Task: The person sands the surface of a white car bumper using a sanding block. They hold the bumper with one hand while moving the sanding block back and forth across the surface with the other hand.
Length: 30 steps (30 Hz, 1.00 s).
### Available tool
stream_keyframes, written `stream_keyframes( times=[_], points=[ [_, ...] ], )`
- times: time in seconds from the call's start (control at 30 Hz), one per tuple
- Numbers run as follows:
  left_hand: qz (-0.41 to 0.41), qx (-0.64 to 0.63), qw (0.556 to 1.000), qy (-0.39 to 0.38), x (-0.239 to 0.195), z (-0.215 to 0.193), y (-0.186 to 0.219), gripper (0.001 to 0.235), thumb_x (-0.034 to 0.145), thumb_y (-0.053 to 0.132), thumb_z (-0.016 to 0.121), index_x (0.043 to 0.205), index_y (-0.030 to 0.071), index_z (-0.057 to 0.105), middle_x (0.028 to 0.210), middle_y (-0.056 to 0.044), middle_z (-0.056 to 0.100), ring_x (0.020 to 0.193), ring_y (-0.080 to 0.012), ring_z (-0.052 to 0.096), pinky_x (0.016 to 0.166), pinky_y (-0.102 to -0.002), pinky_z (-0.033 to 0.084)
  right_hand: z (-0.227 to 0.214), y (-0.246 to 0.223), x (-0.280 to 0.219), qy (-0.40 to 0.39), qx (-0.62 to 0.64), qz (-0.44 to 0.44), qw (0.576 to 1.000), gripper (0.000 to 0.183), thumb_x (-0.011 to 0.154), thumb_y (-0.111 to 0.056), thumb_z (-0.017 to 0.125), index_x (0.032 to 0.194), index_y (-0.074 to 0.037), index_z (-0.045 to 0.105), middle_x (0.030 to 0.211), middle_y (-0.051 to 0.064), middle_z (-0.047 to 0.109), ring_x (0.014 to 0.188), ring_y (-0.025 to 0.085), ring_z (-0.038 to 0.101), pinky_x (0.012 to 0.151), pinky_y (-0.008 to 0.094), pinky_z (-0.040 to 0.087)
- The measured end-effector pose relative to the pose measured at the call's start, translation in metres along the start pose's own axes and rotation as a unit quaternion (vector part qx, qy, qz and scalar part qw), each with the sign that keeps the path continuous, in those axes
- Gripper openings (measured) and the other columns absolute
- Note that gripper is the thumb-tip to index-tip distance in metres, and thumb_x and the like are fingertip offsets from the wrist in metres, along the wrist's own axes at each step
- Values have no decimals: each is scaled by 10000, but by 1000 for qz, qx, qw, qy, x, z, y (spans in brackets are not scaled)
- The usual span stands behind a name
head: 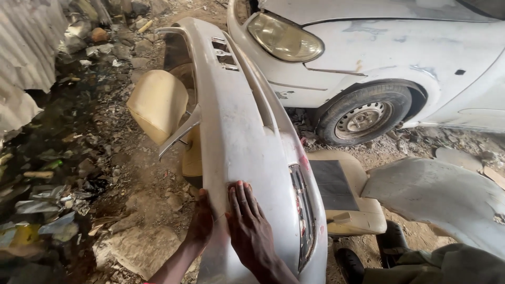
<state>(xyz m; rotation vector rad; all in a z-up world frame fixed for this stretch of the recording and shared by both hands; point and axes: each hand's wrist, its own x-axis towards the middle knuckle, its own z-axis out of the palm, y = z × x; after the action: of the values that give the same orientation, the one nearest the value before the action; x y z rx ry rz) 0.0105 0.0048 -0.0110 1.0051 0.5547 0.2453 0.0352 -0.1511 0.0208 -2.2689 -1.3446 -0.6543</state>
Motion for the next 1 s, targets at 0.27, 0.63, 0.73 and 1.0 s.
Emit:
stream_keyframes(
  times=[0.27,0.63,0.73,1.0],
  points=[
    [1,80,997,-9,3,-4,-4,949,1026,722,198,1687,110,497,1703,-166,607,1644,-297,493,1380,-451,325,-4,-1,-1,-59,38,54,996,657,1159,-184,489,1758,-4,290,1849,191,297,1717,379,253,1335,458,369],
    [44,52,998,-4,-2,-2,-3,845,1081,615,265,1673,59,496,1683,-164,621,1610,-266,544,1379,-400,361,-8,-3,1,-19,16,14,1000,602,1183,-172,514,1720,56,362,1810,252,361,1697,430,309,1355,494,366],
    [38,63,997,-1,-6,1,3,836,1094,605,244,1682,65,490,1700,-155,607,1620,-254,532,1381,-395,352,-8,-3,0,-20,16,14,1000,610,1178,-163,527,1722,54,356,1814,257,349,1699,436,303,1357,495,367],
    [55,48,997,-11,-2,1,-3,887,1039,657,297,1675,61,463,1647,-211,639,1575,-334,579,1343,-449,415,-2,0,11,-15,19,17,1000,604,1162,-146,554,1703,64,389,1801,256,376,1693,429,318,1356,487,370]
  ],
)
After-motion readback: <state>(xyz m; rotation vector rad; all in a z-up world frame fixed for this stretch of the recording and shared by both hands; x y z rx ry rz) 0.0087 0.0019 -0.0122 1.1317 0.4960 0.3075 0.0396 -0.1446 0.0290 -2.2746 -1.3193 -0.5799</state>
